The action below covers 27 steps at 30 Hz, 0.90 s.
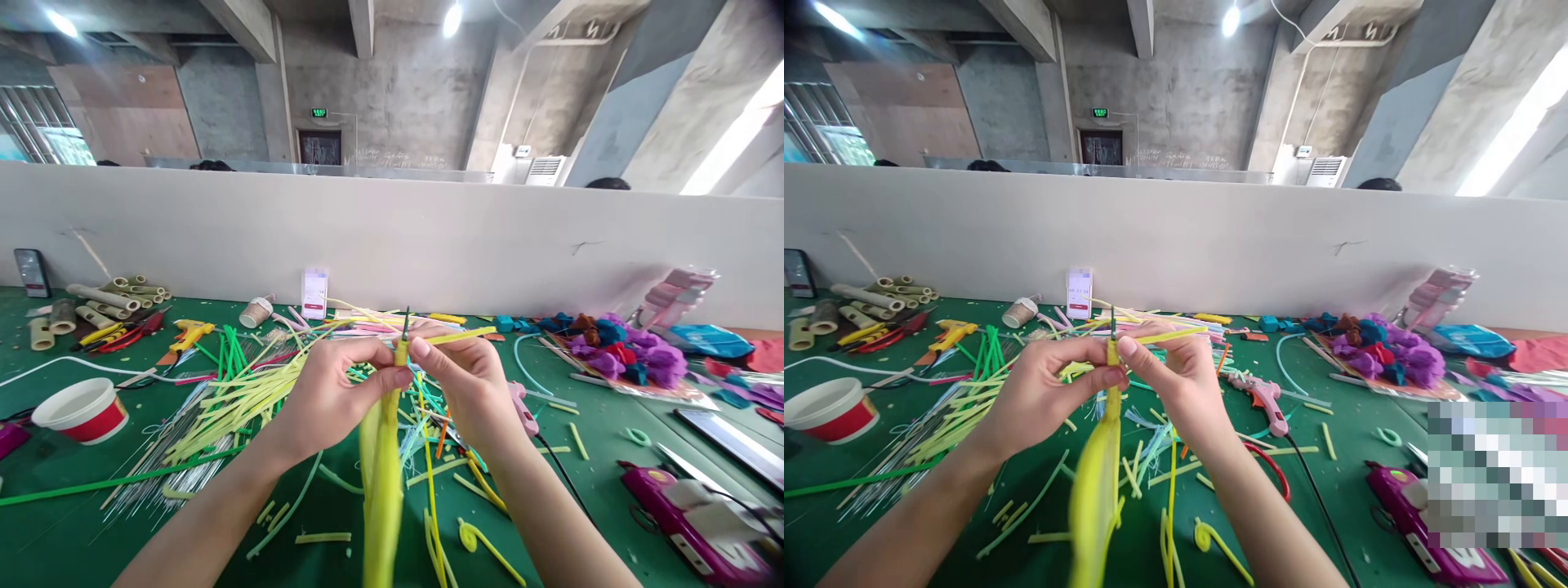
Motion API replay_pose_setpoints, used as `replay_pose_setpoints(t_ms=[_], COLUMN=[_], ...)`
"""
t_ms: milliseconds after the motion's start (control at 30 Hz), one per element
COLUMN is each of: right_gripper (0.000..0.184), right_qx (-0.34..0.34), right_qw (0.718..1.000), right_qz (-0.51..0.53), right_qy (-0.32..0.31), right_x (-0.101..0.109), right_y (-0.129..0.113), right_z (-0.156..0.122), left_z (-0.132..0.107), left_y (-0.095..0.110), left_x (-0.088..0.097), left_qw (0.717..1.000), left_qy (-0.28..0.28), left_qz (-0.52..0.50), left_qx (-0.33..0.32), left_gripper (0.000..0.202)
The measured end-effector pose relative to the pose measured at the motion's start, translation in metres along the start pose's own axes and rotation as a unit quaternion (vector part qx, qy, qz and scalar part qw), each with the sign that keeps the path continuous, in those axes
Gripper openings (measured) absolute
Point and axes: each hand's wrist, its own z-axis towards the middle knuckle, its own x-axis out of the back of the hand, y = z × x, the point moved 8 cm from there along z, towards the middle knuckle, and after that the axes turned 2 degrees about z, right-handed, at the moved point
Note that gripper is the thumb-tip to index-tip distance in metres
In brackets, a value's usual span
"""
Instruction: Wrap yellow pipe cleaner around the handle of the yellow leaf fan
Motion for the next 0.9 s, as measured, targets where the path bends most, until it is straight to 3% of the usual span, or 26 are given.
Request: replay_pose_setpoints(t_ms=[200, 300, 367, 500, 633, 733, 900], right_gripper=[0.014, 0.011, 0.01, 0.005, 0.006, 0.007, 0.007], right_qx=[-0.022, -0.022, -0.009, 0.04, 0.063, 0.05, -0.012], right_qw=[1.0, 0.999, 0.999, 0.993, 0.987, 0.992, 1.0], right_qz=[-0.009, -0.028, -0.042, -0.097, -0.132, -0.102, -0.006], right_qy=[-0.007, 0.003, 0.022, 0.054, 0.069, 0.054, 0.021], right_x=[-0.001, -0.002, -0.001, -0.001, -0.001, -0.002, -0.004], right_y=[0.001, 0.0, -0.002, -0.012, -0.018, -0.016, -0.002], right_z=[0.001, 0.0, -0.002, -0.006, -0.009, -0.007, -0.003], left_z=[0.003, 0.003, 0.002, -0.003, -0.009, -0.011, -0.004], left_y=[0.002, 0.001, 0.001, 0.003, 0.008, 0.009, 0.002], left_x=[-0.008, -0.01, -0.007, 0.001, 0.001, 0.004, -0.002], left_qw=[0.994, 0.993, 0.996, 0.995, 0.992, 0.993, 0.999], left_qy=[-0.095, -0.115, -0.085, 0.032, 0.071, 0.074, -0.012], left_qz=[-0.056, -0.023, 0.017, 0.093, 0.102, 0.094, 0.02], left_qx=[-0.022, -0.022, -0.014, 0.014, 0.022, 0.018, 0.03], left_gripper=[0.023, 0.021, 0.017, 0.016, 0.023, 0.025, 0.02])
